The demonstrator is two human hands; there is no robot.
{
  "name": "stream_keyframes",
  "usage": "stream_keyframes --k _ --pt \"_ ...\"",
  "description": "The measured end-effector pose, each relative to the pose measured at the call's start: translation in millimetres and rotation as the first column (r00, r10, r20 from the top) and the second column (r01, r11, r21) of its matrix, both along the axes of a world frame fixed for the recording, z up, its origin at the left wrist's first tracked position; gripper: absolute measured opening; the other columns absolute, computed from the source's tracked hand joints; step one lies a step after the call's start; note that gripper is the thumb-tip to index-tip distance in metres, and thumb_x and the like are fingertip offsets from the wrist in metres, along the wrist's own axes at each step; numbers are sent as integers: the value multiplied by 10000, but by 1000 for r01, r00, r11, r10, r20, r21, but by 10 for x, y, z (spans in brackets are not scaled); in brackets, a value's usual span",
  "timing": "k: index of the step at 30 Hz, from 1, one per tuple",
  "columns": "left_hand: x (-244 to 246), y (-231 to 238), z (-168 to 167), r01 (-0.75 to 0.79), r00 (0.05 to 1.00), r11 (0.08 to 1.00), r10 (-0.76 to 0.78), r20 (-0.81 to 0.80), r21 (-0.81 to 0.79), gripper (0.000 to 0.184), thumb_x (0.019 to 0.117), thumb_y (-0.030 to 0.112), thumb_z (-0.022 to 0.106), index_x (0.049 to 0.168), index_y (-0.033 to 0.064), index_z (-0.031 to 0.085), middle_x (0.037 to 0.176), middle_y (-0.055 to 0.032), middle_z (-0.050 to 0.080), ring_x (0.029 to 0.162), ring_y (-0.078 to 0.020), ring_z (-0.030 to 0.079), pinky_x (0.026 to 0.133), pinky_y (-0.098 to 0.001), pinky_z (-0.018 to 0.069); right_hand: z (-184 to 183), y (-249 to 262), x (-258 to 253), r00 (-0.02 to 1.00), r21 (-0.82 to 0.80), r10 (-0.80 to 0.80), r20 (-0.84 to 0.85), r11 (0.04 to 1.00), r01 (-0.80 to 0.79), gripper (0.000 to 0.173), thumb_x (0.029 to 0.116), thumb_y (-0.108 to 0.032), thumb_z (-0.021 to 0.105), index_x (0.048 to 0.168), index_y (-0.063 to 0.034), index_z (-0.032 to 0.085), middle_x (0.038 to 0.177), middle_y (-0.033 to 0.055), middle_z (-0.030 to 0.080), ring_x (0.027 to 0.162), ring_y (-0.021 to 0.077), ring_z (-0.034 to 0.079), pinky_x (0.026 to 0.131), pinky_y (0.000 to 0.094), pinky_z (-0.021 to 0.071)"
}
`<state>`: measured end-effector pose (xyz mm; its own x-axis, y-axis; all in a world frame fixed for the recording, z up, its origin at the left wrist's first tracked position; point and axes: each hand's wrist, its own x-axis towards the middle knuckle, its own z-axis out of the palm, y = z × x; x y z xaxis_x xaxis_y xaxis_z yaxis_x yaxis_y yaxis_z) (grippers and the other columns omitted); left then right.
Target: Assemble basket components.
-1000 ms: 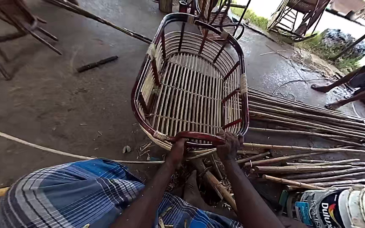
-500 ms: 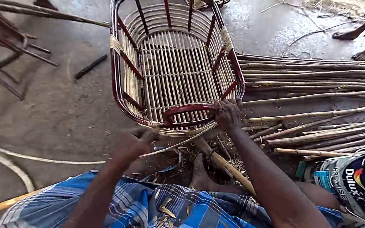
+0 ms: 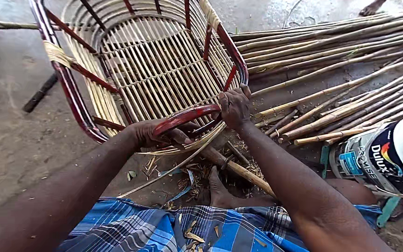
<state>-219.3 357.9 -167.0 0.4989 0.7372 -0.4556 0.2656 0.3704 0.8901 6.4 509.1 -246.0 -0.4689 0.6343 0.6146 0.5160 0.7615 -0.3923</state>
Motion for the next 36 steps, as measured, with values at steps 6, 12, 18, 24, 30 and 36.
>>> stream_keyframes --k 6,12,18,24,30,36 --pt "-2 168 -117 -121 991 984 112 -70 -131 627 753 196 782 1362 170 633 993 -124 699 584 -108 582 463 -222 473 -35 225 9 998 39 56 -29 998 -55 563 1052 -321 266 675 -114 630 730 40 680 904 217 681 1121 493 329" --pt "105 156 -132 -180 981 980 172 -87 -89 378 784 17 645 1156 67 693 753 -133 661 447 -119 519 392 -233 431 33 148 6 997 -4 13 78 1000 -13 520 1070 -321 305 797 -100 689 892 55 729 1067 228 670 1169 497 297" --pt "109 103 -203 -235 972 971 235 -3 -53 100 869 37 611 958 19 654 606 -73 591 433 -107 513 395 -246 419 255 -800 336 980 -125 37 -194 990 -62 303 997 -190 591 1223 -2 663 1247 190 650 1254 325 582 1069 460 492" --pt "212 -14 56 -248 959 968 239 -155 -35 339 930 15 545 1241 87 657 701 -53 594 451 -68 474 406 -183 392 292 -1274 223 968 -243 233 -93 937 -249 318 957 -130 688 1256 -22 681 1179 143 702 984 180 728 829 324 632" --pt "152 -12 3 -238 962 971 234 -140 -11 161 918 2 545 1025 55 654 638 -54 591 435 -70 501 394 -180 389 480 -1141 -38 956 -171 286 -73 940 -294 147 990 -129 645 1035 -94 781 1010 58 766 916 148 731 801 326 599" --pt "132 1 -6 -260 962 964 254 -104 -52 359 932 -19 543 1249 92 668 677 -74 598 421 -77 464 383 -189 378 263 -1273 -132 937 -136 182 -300 964 -231 124 974 -29 639 980 -4 760 950 107 762 899 159 739 829 299 605"
